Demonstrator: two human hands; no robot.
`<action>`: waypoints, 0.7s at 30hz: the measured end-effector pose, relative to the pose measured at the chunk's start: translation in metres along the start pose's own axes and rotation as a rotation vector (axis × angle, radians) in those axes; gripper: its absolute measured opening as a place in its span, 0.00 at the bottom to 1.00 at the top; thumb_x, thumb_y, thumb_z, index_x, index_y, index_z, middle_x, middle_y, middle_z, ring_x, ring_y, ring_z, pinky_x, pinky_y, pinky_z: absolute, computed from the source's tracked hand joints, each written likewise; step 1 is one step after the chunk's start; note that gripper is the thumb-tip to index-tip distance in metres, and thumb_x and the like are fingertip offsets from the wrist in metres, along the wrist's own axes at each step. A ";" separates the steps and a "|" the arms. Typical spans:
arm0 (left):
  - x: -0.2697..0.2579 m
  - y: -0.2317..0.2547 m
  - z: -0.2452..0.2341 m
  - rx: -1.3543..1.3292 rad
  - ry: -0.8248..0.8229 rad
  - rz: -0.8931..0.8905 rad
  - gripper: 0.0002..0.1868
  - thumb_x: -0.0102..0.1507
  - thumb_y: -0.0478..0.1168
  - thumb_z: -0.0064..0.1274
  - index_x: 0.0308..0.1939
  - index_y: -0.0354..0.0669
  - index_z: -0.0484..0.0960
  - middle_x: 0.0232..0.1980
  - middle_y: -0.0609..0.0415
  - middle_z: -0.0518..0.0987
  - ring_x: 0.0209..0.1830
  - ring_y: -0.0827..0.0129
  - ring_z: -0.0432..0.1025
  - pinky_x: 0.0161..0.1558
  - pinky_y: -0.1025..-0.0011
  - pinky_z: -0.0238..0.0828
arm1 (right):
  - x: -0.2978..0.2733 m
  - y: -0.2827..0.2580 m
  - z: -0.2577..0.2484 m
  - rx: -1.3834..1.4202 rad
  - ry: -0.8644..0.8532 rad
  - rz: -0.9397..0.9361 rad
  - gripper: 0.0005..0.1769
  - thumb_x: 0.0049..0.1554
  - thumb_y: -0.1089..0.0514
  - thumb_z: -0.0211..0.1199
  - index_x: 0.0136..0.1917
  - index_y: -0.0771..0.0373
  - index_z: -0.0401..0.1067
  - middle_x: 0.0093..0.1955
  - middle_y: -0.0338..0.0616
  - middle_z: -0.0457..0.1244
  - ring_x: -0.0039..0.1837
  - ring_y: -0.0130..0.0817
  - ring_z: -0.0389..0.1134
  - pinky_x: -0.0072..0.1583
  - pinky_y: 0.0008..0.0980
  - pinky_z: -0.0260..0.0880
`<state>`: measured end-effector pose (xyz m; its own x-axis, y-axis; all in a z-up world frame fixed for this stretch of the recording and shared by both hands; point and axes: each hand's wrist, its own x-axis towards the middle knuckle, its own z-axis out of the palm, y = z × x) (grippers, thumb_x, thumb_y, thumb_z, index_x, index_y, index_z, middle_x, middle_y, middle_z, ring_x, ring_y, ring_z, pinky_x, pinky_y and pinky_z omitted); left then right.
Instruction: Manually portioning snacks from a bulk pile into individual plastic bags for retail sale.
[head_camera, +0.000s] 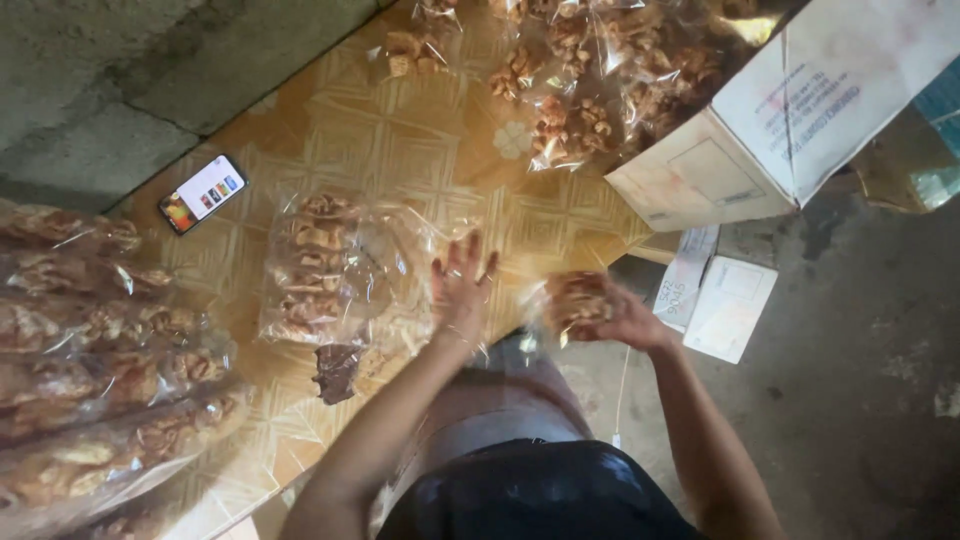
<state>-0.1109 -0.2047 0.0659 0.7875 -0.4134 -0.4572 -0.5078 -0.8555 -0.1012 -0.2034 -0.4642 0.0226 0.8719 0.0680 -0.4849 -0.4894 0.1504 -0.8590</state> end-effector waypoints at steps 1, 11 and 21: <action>0.006 -0.012 0.021 -0.132 0.148 0.019 0.42 0.62 0.30 0.47 0.76 0.66 0.51 0.76 0.48 0.46 0.74 0.49 0.44 0.61 0.48 0.41 | 0.008 -0.003 0.006 0.098 -0.182 0.020 0.57 0.32 0.65 0.80 0.71 0.63 0.56 0.69 0.63 0.58 0.64 0.58 0.65 0.58 0.56 0.72; -0.013 -0.055 0.032 -0.773 0.569 -0.065 0.33 0.56 0.28 0.43 0.65 0.53 0.68 0.48 0.53 0.71 0.44 0.54 0.74 0.46 0.61 0.73 | 0.078 -0.094 0.095 -0.106 -0.283 -0.250 0.40 0.38 0.51 0.79 0.59 0.70 0.69 0.49 0.58 0.66 0.45 0.43 0.67 0.39 0.36 0.68; -0.042 -0.003 0.036 -0.664 0.774 0.223 0.24 0.59 0.33 0.46 0.60 0.46 0.74 0.56 0.48 0.69 0.54 0.50 0.71 0.51 0.60 0.73 | 0.054 -0.026 0.222 0.729 -0.043 -0.051 0.21 0.64 0.45 0.49 0.69 0.42 0.51 0.67 0.53 0.60 0.60 0.33 0.66 0.43 0.28 0.70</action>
<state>-0.1551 -0.1732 0.0539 0.8274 -0.4689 0.3091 -0.5593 -0.6377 0.5297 -0.1400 -0.2449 0.0551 0.9006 0.0798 -0.4272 -0.3271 0.7716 -0.5456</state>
